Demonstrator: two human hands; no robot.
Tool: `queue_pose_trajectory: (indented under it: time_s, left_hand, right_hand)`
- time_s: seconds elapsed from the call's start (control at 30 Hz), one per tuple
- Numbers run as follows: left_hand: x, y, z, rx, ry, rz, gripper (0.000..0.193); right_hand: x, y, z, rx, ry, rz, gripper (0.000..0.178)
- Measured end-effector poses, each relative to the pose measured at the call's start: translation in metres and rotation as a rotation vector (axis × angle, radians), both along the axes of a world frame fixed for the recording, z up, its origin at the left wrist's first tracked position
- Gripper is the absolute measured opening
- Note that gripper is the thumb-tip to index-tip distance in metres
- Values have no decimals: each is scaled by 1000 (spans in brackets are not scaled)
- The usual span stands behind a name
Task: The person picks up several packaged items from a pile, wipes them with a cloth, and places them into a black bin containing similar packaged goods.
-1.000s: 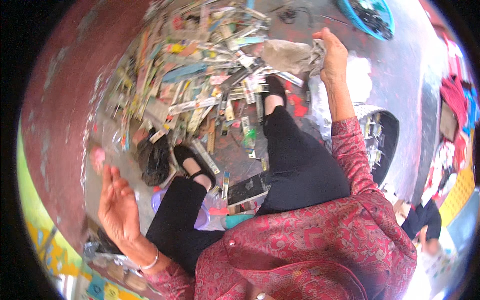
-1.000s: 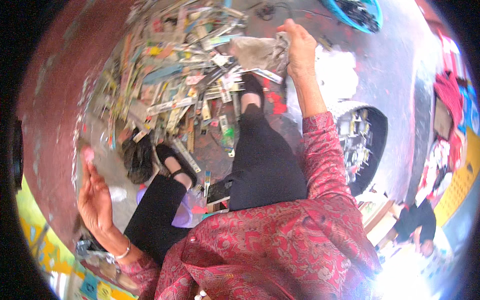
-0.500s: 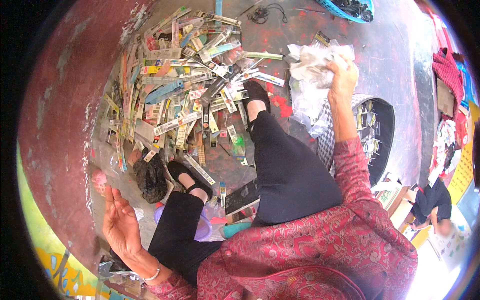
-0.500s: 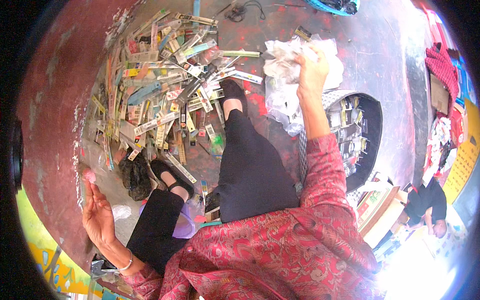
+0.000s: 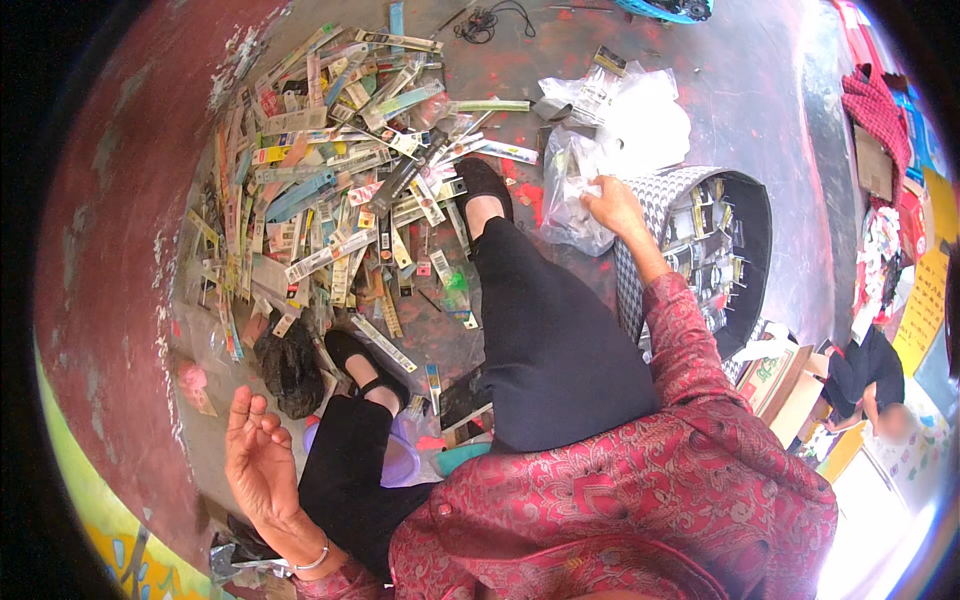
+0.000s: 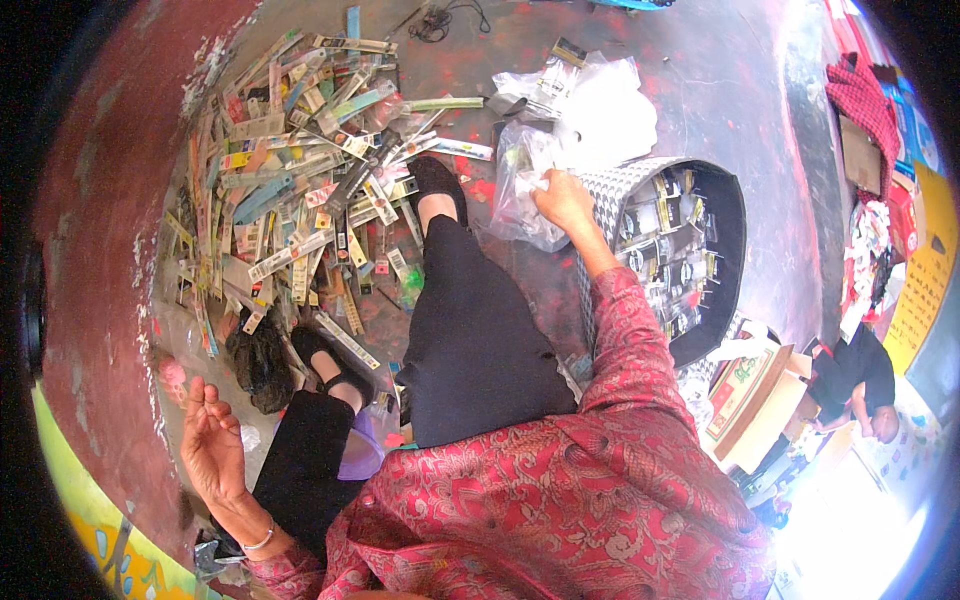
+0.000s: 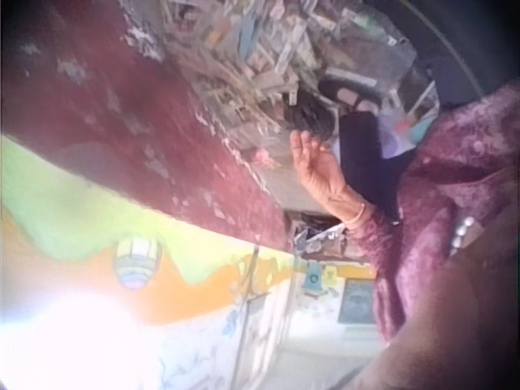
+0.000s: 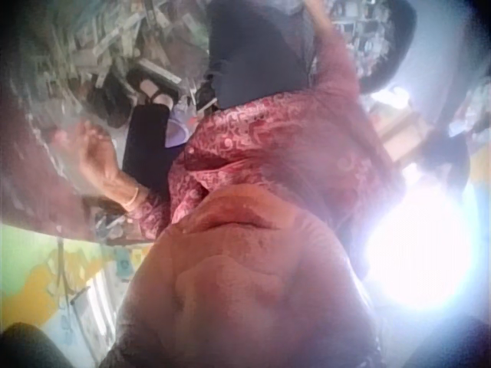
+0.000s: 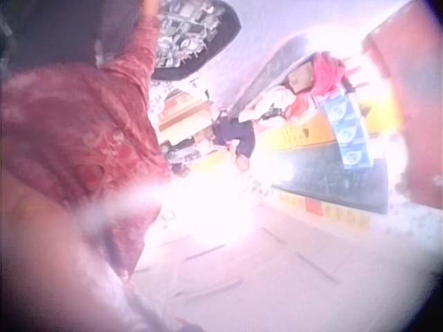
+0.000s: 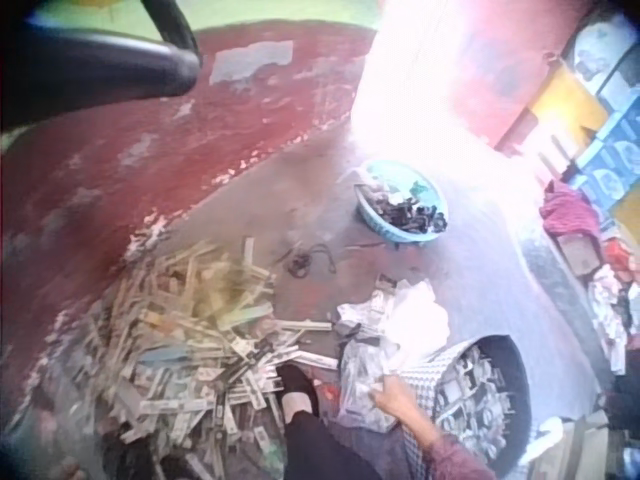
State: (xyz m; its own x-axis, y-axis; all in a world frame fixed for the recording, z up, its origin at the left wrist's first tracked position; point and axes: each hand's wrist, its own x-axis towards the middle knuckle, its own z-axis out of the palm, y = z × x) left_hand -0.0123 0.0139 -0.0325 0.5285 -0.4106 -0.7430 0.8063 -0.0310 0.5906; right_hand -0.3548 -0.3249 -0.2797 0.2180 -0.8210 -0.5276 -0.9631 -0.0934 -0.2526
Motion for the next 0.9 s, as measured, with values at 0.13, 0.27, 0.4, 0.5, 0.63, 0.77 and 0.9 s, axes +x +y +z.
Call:
queue_pose_trajectory:
  time_s: [0.13, 0.27, 0.4, 0.5, 0.63, 0.77, 0.9]
  left_hand:
    - [0, 0, -2, 34, -24, 31, 47]
    - [3, -7, 3, -12, -34, 0, 45]
    - [9, -12, 3, -37, -15, -31, 43]
    - [9, -9, 4, -28, -13, -23, 41]
    - [7, -12, 9, 14, -28, -15, 38]
    - [5, -13, 11, -3, -33, -5, 36]
    - [6, -10, 14, -14, -49, -6, 36]
  right_hand:
    - [24, -6, 25, -177, -40, -99, 36]
    - [34, -26, 38, -315, -128, -71, 35]
    - [19, -26, -9, -311, -39, 46, 34]
    - [16, -13, -22, -326, -13, 167, 28]
    - [40, -8, 1, -365, -131, 85, 24]
    - [98, -10, 90, -522, -424, 51, 23]
    - [155, -10, 156, -486, -783, 86, 24]
